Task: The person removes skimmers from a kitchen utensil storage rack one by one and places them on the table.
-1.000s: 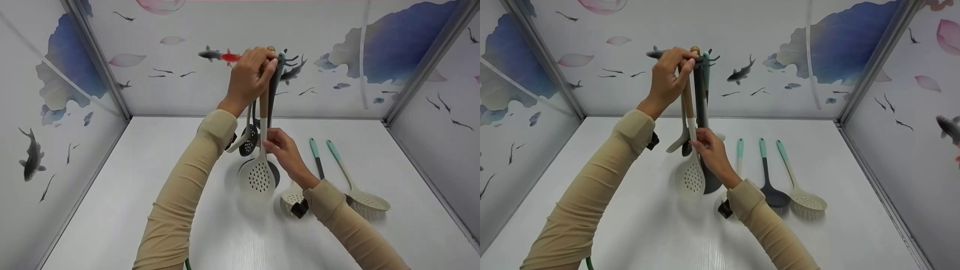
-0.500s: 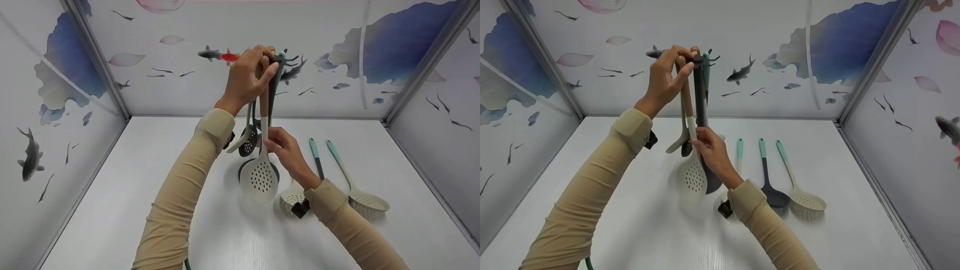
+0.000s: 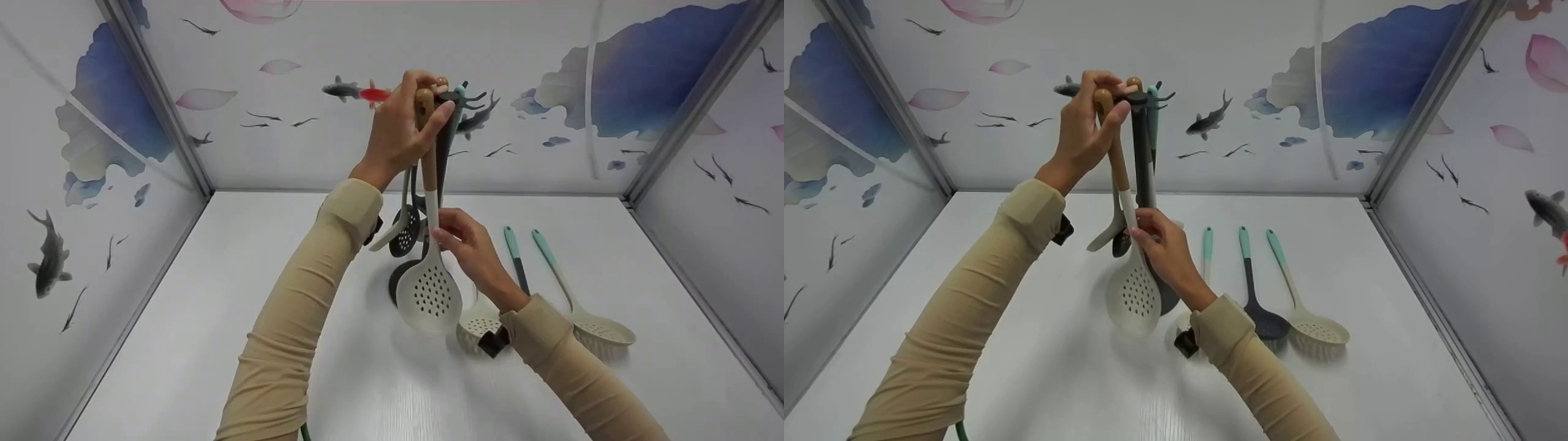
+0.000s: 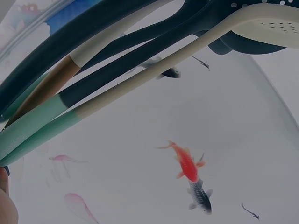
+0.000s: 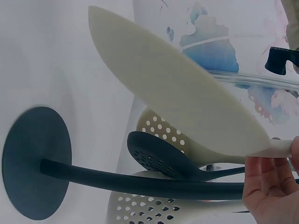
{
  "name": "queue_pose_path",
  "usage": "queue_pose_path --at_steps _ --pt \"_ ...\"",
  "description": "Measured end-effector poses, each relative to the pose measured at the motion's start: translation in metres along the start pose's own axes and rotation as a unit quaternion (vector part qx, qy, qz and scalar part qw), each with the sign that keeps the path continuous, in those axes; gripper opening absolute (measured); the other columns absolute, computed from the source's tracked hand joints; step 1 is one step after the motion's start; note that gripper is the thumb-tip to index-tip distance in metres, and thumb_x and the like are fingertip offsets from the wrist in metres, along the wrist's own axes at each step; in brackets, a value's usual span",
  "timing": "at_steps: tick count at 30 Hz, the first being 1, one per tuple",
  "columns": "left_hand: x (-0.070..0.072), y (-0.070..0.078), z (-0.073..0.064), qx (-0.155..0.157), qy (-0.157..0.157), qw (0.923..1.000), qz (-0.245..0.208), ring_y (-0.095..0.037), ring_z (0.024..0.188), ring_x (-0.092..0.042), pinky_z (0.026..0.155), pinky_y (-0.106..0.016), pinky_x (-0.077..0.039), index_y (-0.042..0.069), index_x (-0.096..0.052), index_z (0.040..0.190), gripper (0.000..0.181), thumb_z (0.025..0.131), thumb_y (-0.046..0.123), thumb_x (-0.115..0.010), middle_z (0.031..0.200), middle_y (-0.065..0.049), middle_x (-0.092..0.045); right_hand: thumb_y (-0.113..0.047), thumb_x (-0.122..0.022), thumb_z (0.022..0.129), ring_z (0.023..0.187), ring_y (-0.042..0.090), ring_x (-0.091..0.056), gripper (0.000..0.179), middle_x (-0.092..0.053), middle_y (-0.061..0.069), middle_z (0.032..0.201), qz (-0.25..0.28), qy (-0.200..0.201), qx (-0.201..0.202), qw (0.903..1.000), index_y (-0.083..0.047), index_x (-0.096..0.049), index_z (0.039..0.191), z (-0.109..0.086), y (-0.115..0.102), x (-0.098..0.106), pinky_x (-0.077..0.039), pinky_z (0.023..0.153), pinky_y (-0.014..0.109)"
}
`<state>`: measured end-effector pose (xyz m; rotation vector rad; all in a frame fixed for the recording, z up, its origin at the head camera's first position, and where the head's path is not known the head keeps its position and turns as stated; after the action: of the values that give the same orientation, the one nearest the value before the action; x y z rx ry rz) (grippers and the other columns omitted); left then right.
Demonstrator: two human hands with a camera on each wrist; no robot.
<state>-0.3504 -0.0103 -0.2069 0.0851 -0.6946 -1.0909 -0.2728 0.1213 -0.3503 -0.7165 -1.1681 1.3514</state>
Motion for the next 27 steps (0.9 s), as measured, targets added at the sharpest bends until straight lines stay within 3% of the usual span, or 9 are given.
queue_pose_path --at_steps 11,16,18,22,24,27 --pt "0.001 -0.002 -0.002 -0.02 -0.001 0.9998 0.005 -0.015 0.087 -0.056 0.072 -0.022 -0.047 0.004 -0.044 0.12 0.046 0.087 0.035 -0.055 0.114 -0.008 -0.06 -0.011 -0.053 0.094 0.101 0.033 -0.058 0.028 -0.062 0.015 0.106 -0.003 0.003 0.01 0.9999 -0.005 -0.055 0.121 -0.005 -0.001 0.004 -0.049 0.077 0.029" --pt "0.0 -0.001 -0.002 -0.042 -0.004 0.9991 0.001 -0.013 0.102 -0.056 0.089 -0.019 -0.043 0.003 -0.045 0.12 0.048 0.087 0.036 -0.056 0.117 -0.008 -0.059 -0.009 -0.052 0.094 0.097 0.022 -0.059 0.028 -0.061 0.012 0.105 0.0 0.011 0.02 0.9997 -0.004 -0.054 0.121 -0.007 -0.003 0.009 -0.051 0.078 0.03" --pt "-0.001 -0.001 -0.002 -0.051 -0.009 0.9986 0.01 -0.013 0.109 -0.054 0.097 -0.019 -0.038 0.004 -0.046 0.12 0.054 0.089 0.048 -0.05 0.117 -0.007 -0.059 -0.008 -0.051 0.094 0.096 0.02 -0.059 0.028 -0.061 0.011 0.105 0.004 0.016 0.025 0.9996 -0.004 -0.054 0.122 -0.008 -0.005 0.013 -0.051 0.078 0.031" --pt "-0.002 0.0 -0.001 -0.059 -0.02 0.9975 0.033 -0.013 0.11 -0.051 0.098 -0.021 -0.036 0.008 -0.052 0.12 0.073 0.087 0.069 -0.03 0.116 -0.004 -0.06 -0.009 -0.052 0.094 0.096 0.022 -0.059 0.029 -0.061 0.011 0.106 -0.005 0.032 0.019 0.9993 -0.004 -0.054 0.122 -0.011 -0.005 0.024 -0.05 0.078 0.028" --pt "-0.002 0.0 -0.001 -0.061 -0.021 0.9971 0.041 -0.013 0.108 -0.051 0.097 -0.023 -0.037 0.011 -0.056 0.118 0.066 0.089 0.066 -0.034 0.115 -0.001 -0.061 -0.01 -0.052 0.094 0.097 0.022 -0.058 0.029 -0.061 0.013 0.106 -0.011 0.037 0.012 0.9992 -0.004 -0.054 0.122 -0.012 -0.005 0.03 -0.049 0.079 0.027" --pt "-0.002 0.001 -0.001 -0.062 -0.022 0.997 0.042 -0.013 0.106 -0.051 0.095 -0.023 -0.038 0.013 -0.058 0.116 0.041 0.091 0.045 -0.05 0.115 0.0 -0.062 -0.01 -0.053 0.094 0.097 0.02 -0.058 0.029 -0.061 0.014 0.105 -0.017 0.043 0.008 0.9989 -0.004 -0.055 0.122 -0.014 -0.005 0.038 -0.047 0.082 0.027"
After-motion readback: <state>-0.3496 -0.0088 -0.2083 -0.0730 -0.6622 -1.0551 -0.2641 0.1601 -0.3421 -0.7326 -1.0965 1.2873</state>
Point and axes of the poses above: each hand's wrist, its own z-axis towards the middle knuckle, its own x-axis out of the back of the hand, y = z × x, the point moved 4 cm from there along z, towards the middle knuckle
